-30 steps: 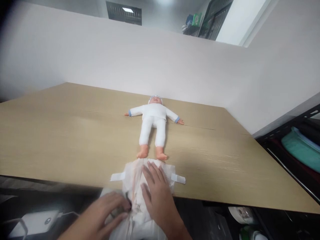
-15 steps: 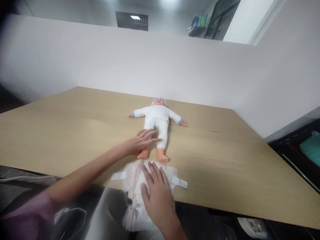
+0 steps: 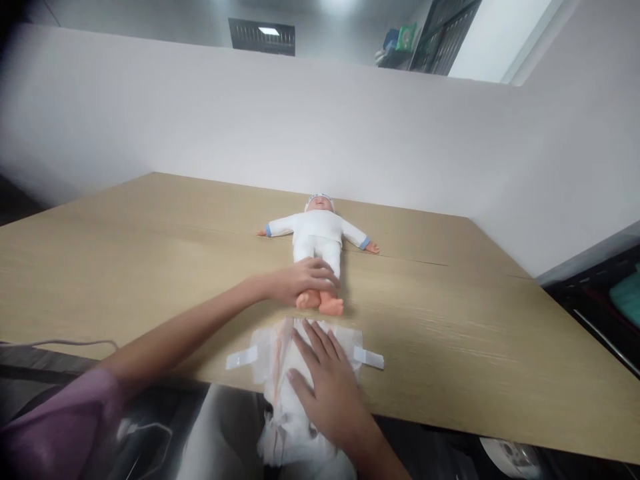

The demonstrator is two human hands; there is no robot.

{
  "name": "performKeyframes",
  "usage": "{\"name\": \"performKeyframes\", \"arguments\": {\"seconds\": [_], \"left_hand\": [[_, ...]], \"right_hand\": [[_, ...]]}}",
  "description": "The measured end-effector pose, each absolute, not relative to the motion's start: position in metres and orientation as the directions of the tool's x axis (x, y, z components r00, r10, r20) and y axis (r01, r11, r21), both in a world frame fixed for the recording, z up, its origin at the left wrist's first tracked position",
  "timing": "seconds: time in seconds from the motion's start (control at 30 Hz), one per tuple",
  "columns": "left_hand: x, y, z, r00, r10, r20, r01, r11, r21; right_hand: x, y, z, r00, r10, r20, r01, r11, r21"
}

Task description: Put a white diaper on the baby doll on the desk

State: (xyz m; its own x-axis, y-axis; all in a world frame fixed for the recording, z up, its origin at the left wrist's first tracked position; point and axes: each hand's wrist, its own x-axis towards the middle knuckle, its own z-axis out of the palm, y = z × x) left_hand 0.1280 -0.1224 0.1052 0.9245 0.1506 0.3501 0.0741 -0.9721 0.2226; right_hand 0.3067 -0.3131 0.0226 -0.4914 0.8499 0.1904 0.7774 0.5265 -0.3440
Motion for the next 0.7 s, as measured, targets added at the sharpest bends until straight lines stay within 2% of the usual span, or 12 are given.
{"name": "performKeyframes", "arguments": {"seconds": [0.1,0.27,0.37,0.5,0.7], "left_hand": [[0.128,-0.112,0.140,0.868,0.238,0.436,0.035,-0.905,0.424],[0.122,-0.093,0.183,0.778,0.468,0.420,0.111,-0.760,0.641],[0.117,-0.082,0.193,0.730,0.507,0.459,0.100,-0.743,0.661],[0.112,-0.071,0.196,0.694,0.510,0.508,0.124,-0.780,0.614],[0.108,-0.062,0.197,0.665,0.490,0.564,0.037,-0.775,0.630]], "right_hand": [[0.311,-0.290,0.023,-0.527,0.835,0.157,0.765,0.547,-0.340],[0.313,-0.227,0.015,-0.529,0.832,0.165,0.774,0.553,-0.307],[0.313,-0.175,0.010,-0.520,0.832,0.193,0.783,0.555,-0.283],[0.311,-0.102,0.013,-0.520,0.818,0.247,0.773,0.573,-0.272],[0.295,-0.019,0.026,-0.445,0.836,0.323,0.764,0.542,-0.351]]}}
